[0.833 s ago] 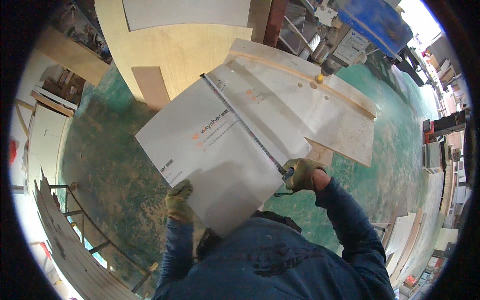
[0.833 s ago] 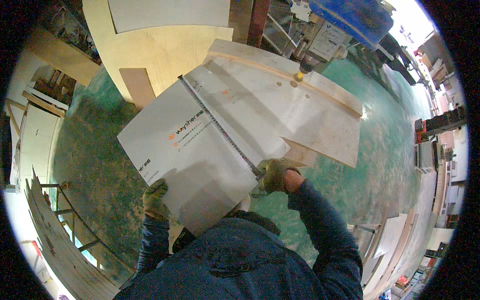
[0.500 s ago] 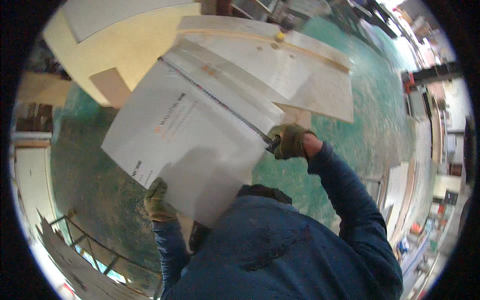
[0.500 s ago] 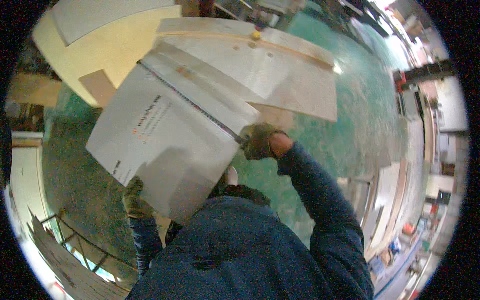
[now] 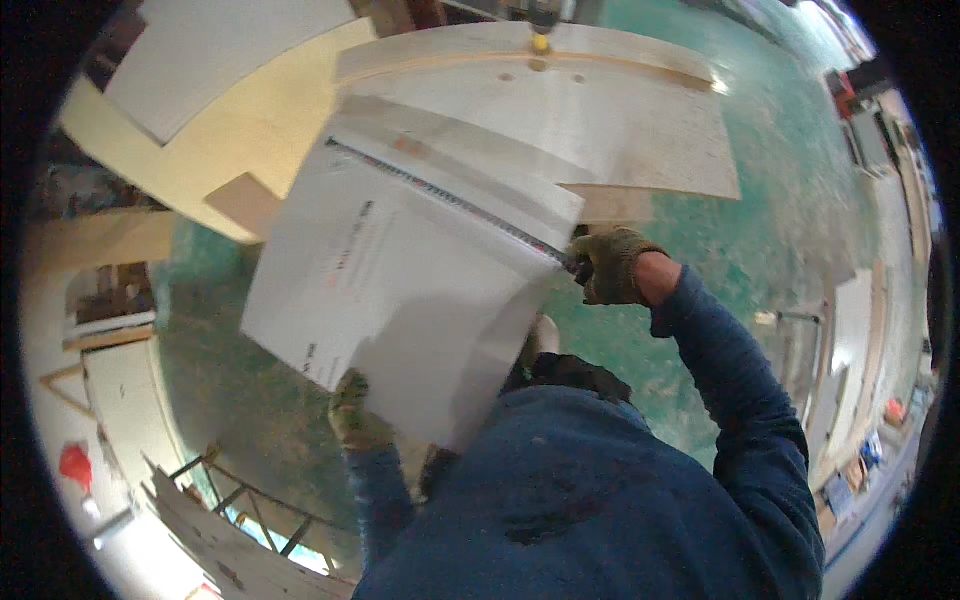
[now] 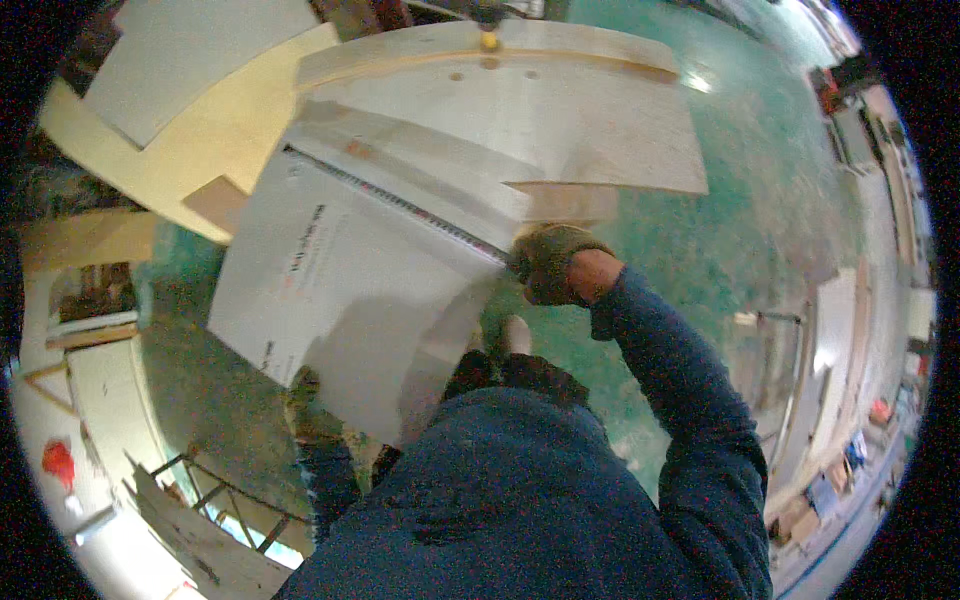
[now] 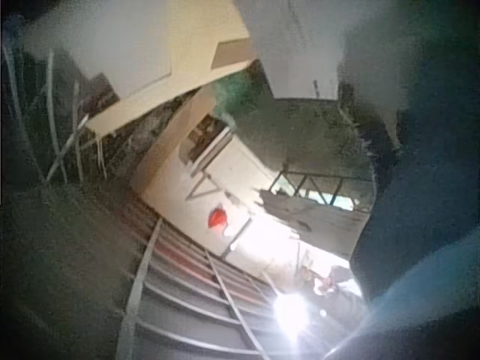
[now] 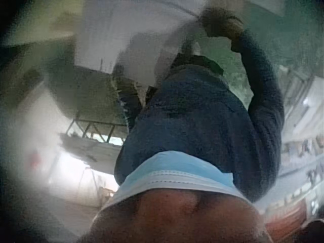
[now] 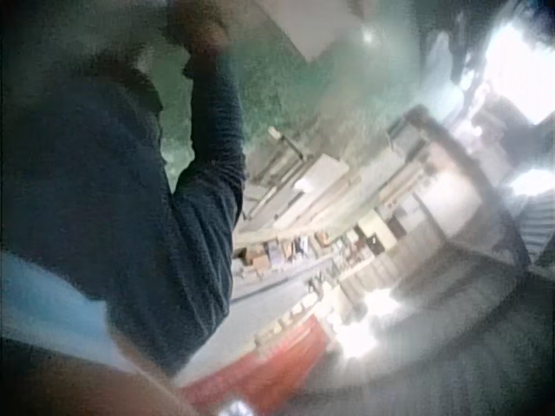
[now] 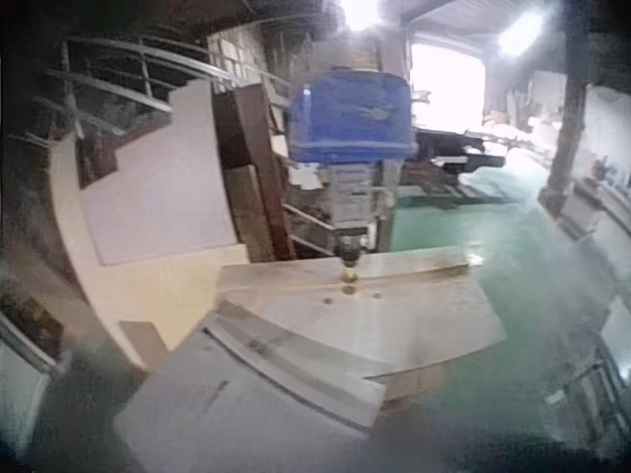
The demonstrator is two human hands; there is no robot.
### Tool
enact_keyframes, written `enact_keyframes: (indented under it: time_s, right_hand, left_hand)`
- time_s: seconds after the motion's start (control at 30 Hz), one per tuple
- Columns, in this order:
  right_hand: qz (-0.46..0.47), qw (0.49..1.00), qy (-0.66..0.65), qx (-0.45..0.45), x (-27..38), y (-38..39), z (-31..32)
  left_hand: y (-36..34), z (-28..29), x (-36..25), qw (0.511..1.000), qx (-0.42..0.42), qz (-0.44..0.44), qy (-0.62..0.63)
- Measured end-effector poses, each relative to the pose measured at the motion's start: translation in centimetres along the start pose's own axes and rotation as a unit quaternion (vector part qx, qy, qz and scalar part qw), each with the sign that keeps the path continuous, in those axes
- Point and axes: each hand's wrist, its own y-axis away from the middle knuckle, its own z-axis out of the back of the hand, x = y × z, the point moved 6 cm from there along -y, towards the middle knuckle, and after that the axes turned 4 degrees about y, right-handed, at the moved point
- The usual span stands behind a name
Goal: The person measures white panels with a tape measure, marks them, and drills holes using a drill press. They handle multiple panels, moving them between a stack and the drill press, and place drilled panels on a nearby table.
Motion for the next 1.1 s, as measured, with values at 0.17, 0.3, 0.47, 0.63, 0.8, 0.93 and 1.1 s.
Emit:
enact_keyframes:
  time_s: [0.17,0.3,0.47,0.63,0.8,0.93,1.1]
  right_hand:
    - [0.032,0.998,0.007,-0.047,3.6,-3.3,2.5]
    - [-0.009,1.0,-0.029,-0.008,4.0,-3.4,3.6]
    - [0.059,0.994,0.047,-0.083,-0.6,-2.8,1.0]
    - [-0.065,0.997,0.006,0.039,-2.6,-0.4,1.6]
    - [-0.058,0.995,-0.084,0.004,-6.1,1.0,-0.9]
    - [-0.021,0.999,-0.048,-0.009,-5.2,0.6,-0.3]
    - [-0.037,0.998,-0.039,0.018,-4.5,0.8,0.2]
  left_hand:
    - [0.2,0.0,0.0,0.976,0.044,-0.096,-0.189]
    - [0.4,-1.5,0.1,0.997,-0.082,0.0,-0.014]
    - [1.1,-1.4,1.3,0.999,-0.015,-0.018,0.047]
    - [1.3,-4.3,-0.7,0.999,0.01,-0.019,-0.027]
    - [1.4,-5.0,-0.6,0.997,-0.014,0.062,0.036]
    - [0.5,-0.4,-1.2,0.957,0.056,-0.187,-0.213]
    - [0.2,1.1,-0.1,0.995,-0.08,-0.006,-0.065]
